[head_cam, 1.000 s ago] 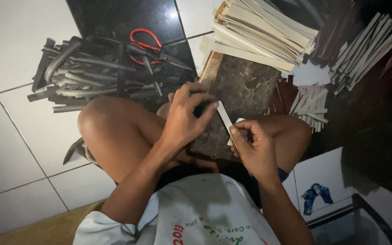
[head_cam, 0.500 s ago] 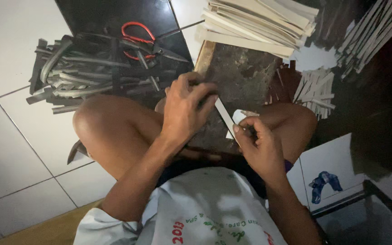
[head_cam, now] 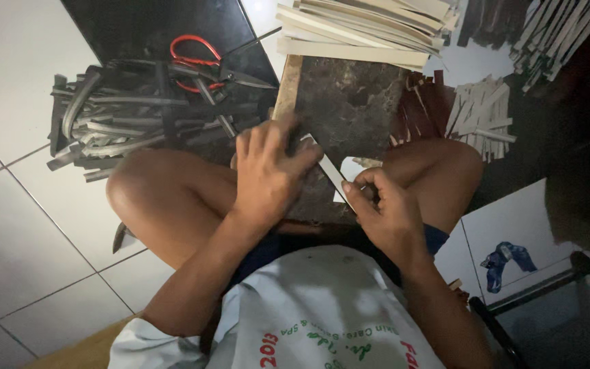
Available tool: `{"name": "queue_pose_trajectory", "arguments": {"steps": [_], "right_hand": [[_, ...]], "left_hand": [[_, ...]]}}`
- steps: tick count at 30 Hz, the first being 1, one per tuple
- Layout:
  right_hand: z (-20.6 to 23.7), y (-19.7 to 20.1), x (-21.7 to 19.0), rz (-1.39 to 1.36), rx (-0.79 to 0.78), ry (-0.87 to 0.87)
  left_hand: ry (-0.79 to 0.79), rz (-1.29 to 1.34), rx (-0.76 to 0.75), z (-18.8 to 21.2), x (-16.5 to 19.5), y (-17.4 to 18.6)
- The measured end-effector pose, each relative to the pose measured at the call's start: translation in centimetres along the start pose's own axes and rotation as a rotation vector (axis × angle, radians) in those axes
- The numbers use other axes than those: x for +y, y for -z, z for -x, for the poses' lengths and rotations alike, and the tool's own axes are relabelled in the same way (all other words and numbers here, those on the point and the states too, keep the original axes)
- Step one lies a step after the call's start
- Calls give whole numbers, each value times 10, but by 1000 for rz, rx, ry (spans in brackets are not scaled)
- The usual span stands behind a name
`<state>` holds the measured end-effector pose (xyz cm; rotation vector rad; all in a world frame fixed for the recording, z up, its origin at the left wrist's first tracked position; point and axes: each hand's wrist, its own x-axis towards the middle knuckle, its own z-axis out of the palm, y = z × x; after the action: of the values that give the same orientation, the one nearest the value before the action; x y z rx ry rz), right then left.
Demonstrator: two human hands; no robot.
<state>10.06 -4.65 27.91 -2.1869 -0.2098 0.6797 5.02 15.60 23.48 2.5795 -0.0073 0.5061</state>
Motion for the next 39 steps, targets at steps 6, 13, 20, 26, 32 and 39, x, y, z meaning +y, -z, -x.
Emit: {"name": "queue_pose_trajectory", "arguments": {"steps": [6, 13, 20, 26, 32, 39], "right_hand": [[2, 1, 2, 37, 11, -65], [-4, -11, 6, 59, 48, 82], [-17, -18, 0, 131, 69, 83], [-2, -1, 5, 61, -1, 188], [19, 15, 18, 115, -4, 84], [20, 15, 31, 58, -30, 6]], "left_hand": [[-249, -116, -99, 17, 12, 4], [-263, -104, -136, 13, 6, 11], [-341, -76, -147, 5, 2, 21], [-328, -86, -156, 8, 6, 21], [-341, -137, -170, 6, 7, 19], [-330, -83, -215, 9, 13, 19]]}}
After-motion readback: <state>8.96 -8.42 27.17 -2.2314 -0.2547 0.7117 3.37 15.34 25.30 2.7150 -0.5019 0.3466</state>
